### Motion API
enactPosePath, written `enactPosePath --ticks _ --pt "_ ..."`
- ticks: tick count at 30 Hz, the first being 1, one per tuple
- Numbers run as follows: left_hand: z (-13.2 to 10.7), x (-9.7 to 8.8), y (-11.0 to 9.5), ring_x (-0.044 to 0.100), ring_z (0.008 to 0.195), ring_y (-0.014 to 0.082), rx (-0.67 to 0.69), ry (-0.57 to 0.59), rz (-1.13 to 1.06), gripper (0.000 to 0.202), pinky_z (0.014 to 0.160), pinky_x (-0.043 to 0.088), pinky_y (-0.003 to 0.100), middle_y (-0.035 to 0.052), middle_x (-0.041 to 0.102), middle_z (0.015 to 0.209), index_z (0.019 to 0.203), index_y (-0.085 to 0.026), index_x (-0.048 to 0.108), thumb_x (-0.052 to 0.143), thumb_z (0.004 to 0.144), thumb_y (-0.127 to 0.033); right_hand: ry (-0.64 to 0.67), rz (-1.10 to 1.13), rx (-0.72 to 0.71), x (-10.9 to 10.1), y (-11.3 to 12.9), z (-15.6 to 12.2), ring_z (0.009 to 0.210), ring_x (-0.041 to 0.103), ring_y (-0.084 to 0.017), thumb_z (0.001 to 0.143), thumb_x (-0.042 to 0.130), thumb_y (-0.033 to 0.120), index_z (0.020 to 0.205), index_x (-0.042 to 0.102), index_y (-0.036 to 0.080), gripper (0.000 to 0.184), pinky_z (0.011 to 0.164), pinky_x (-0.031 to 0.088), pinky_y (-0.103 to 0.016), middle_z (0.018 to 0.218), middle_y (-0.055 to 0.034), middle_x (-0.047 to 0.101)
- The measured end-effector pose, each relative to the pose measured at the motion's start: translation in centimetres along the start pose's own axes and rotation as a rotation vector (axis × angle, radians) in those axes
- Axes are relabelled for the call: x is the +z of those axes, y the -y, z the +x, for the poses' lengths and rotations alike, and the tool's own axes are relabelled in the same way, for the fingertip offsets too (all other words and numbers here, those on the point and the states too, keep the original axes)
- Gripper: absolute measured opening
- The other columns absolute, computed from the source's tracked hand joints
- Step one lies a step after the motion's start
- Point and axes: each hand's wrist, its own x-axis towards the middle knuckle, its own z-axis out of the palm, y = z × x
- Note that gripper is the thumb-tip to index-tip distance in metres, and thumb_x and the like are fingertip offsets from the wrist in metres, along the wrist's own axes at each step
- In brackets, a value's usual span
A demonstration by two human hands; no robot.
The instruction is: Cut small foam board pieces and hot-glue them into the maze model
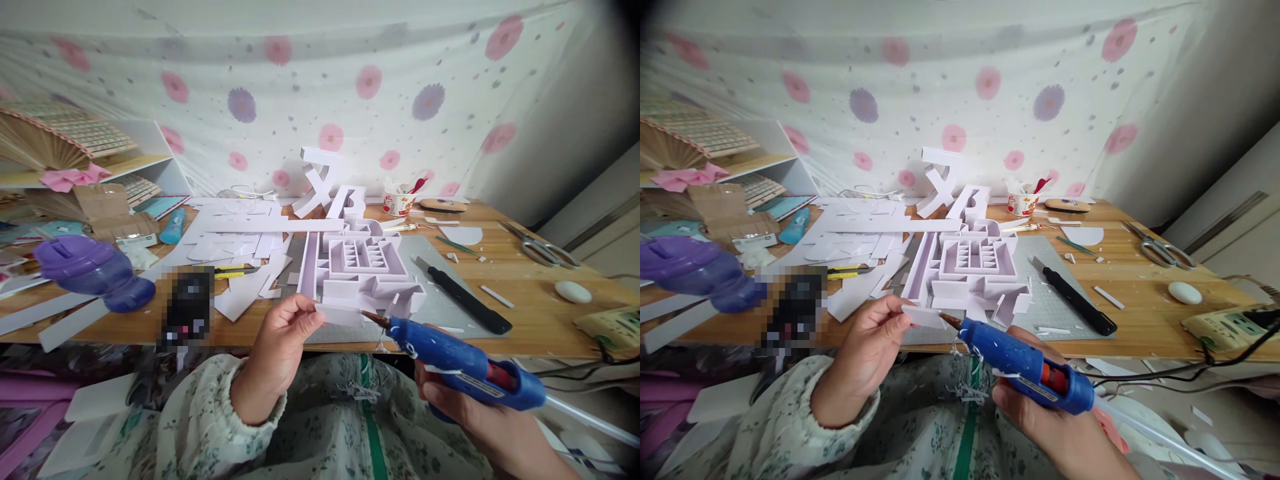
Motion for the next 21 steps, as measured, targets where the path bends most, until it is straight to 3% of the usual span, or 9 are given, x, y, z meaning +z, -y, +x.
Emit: enactPosePath --ticks 6,12,17,21 --pt "0.1 0.0 0.0 0.057 0.067 0.0117 -0.027 0.012 -0.062 0.031 0.069 0.044 0.024 -0.0014 0.064 0.067 0.068 -0.016 0.068 0.089 0.06 -0.037 -0.023 -0.01 0.015 0.1 -0.1 -0.2 0.059 0.053 -0.015 0.081 0.067 0.047 0.071 0.059 0.021 0.029 0.054 0.049 -0.024 0.065 -0.0004 0.057" --pt "0.1 0.0 0.0 0.057 0.068 0.0113 -0.033 0.018 -0.099 0.029 0.068 0.045 0.023 -0.0009 0.065 0.068 0.07 -0.016 0.068 0.089 0.061 -0.034 -0.051 -0.005 -0.002 0.2 -0.8 -0.2 0.063 0.06 -0.018 0.077 0.072 0.042 0.074 0.066 0.022 0.021 0.068 0.056 -0.03 0.066 -0.0008 0.061" --pt "0.2 0.0 0.2 0.058 0.068 0.0109 -0.039 0.015 -0.129 0.028 0.068 0.046 0.022 -0.0015 0.065 0.068 0.071 -0.016 0.069 0.089 0.061 -0.032 -0.026 0.028 -0.072 0.4 -0.8 0.1 0.074 0.066 -0.022 0.079 0.069 0.041 0.094 0.075 0.026 0.023 0.075 0.058 -0.034 0.08 -0.0039 0.069" --pt "0.3 0.0 0.2 0.058 0.069 0.0107 -0.035 0.018 -0.14 0.027 0.069 0.046 0.022 -0.0016 0.065 0.068 0.07 -0.016 0.068 0.089 0.062 -0.032 -0.047 -0.034 -0.038 0.4 -1.4 -0.3 0.077 0.067 -0.023 0.078 0.07 0.041 0.101 0.074 0.026 0.028 0.076 0.059 -0.035 0.084 -0.0056 0.07"
